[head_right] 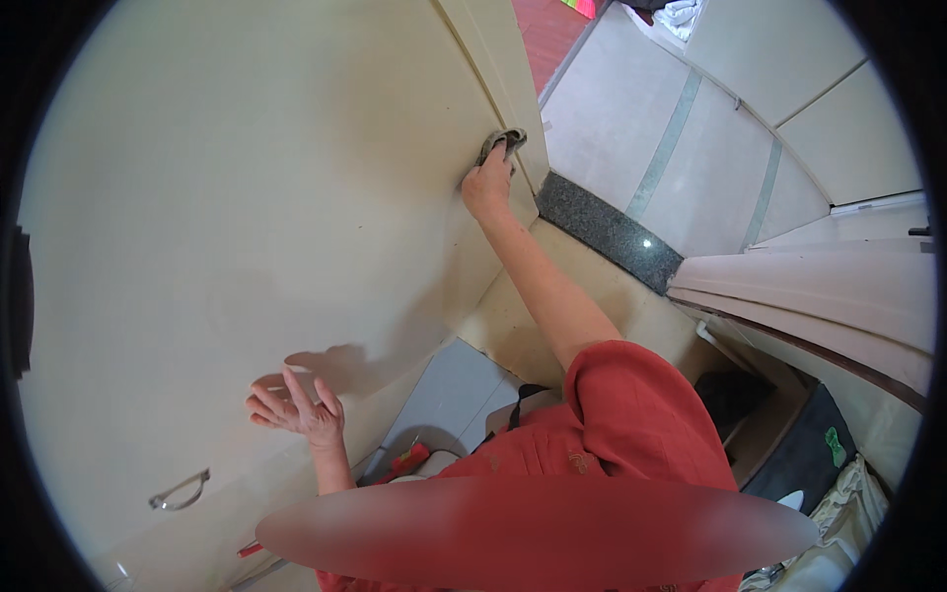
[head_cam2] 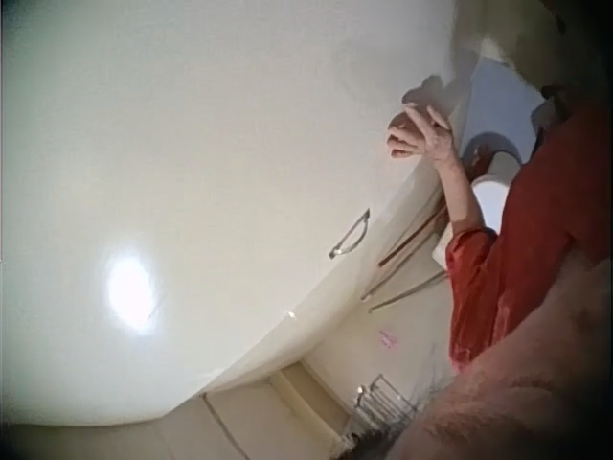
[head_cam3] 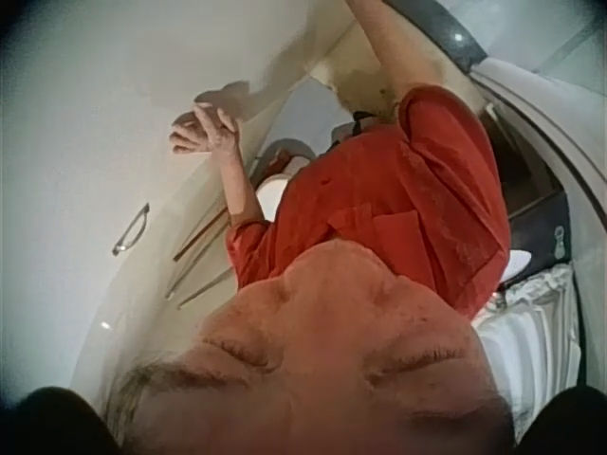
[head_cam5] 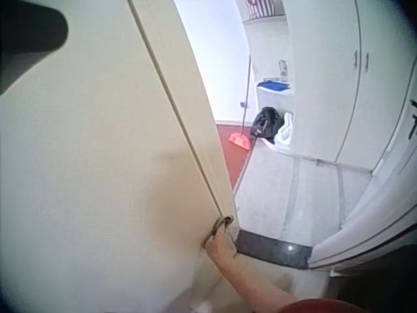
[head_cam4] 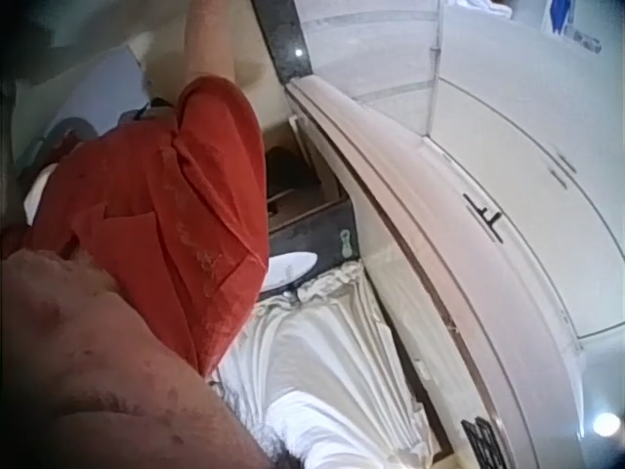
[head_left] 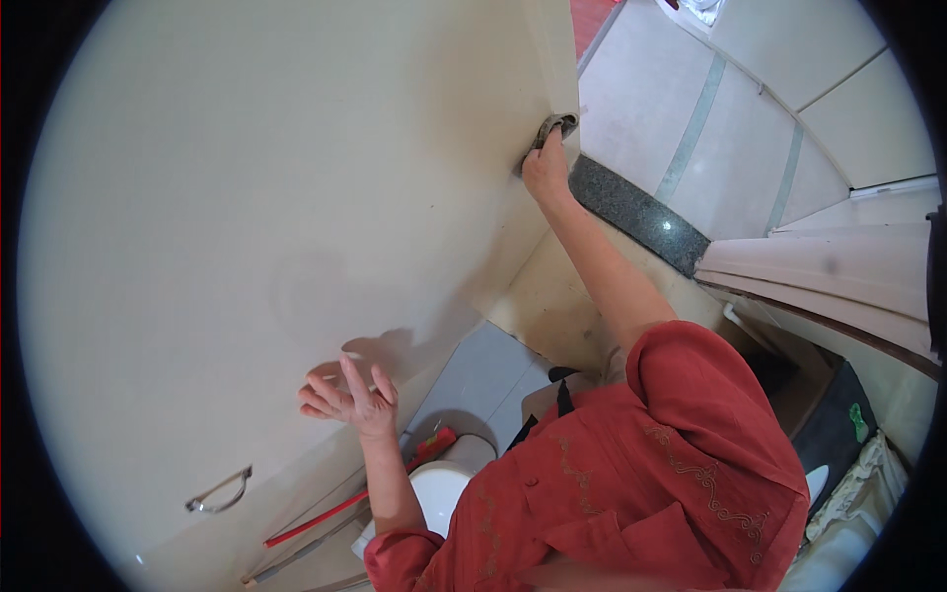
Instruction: Cleaning the bathroom door, door frame, and wall tiles using a cloth rag.
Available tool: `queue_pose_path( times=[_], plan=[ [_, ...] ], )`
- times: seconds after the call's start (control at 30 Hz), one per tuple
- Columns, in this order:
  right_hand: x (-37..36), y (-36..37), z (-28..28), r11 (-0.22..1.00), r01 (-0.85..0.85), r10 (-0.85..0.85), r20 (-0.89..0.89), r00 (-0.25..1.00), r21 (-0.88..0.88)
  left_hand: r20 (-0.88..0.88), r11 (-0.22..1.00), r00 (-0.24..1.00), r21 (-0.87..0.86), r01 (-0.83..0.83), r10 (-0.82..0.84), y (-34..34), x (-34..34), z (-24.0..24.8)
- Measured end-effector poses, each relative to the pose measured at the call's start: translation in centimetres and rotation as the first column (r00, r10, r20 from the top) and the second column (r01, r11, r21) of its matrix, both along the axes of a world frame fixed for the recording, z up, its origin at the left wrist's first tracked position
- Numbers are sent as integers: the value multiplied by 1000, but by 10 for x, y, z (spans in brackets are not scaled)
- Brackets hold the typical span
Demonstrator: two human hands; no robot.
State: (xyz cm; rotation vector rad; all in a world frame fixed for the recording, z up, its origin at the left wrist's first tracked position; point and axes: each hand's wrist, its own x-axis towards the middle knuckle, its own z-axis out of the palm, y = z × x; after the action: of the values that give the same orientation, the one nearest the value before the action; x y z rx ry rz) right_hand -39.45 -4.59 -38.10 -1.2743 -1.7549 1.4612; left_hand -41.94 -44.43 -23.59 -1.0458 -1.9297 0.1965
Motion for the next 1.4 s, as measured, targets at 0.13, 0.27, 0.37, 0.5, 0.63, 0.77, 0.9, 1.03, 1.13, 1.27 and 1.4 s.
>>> queue_pose_path(
  times=[0.13, 0.27, 0.37, 0.5, 0.63, 0.77, 0.9, 1.03, 1.13, 1.27, 1.4],
  plan=[
    [-1, 10, -52, 998, 54, -54, -2, 999, 41, 174, 993, 985, 113, -19, -1, 17, 11, -43],
    [-3, -2, -82, 936, 135, -115, -81, 990, 326, -1, 988, 999, 153, 34, -34, 13, -10, -69],
    [-2, -9, -99, 864, 173, -104, -168, 980, 473, -193, 991, 981, 125, 55, -30, 25, -17, -67],
    [2, -29, -83, 730, 240, -77, -273, 959, 640, -255, 985, 962, 115, 129, -96, 37, -23, -63],
    [-4, -53, -60, 460, 390, 111, -487, 866, 798, -331, 984, 939, 114, 135, -91, 27, -22, -64],
    [-15, -64, -41, 371, 515, 304, -625, 719, 773, -371, 977, 922, 128, 170, -112, 32, -26, -72],
    [2, -50, -20, 96, 446, 502, -430, 750, 890, -408, 919, 897, 263, 295, -171, 26, -17, -71],
    [25, -32, -14, 76, 429, 478, -411, 776, 900, -423, 865, 875, 317, 388, -237, 32, -13, -73],
    [3, -19, -13, -119, 493, 368, -423, 828, 862, -405, 835, 874, 355, 419, -267, 32, -10, -75],
    [-20, -49, 4, 21, 583, 513, -509, 691, 812, -418, 780, 849, 391, 488, -322, 37, -22, -81],
    [-46, -114, 42, -104, 626, 558, -476, 680, 773, -376, 744, 849, 428, 514, -370, 34, -23, -79]
  ],
)
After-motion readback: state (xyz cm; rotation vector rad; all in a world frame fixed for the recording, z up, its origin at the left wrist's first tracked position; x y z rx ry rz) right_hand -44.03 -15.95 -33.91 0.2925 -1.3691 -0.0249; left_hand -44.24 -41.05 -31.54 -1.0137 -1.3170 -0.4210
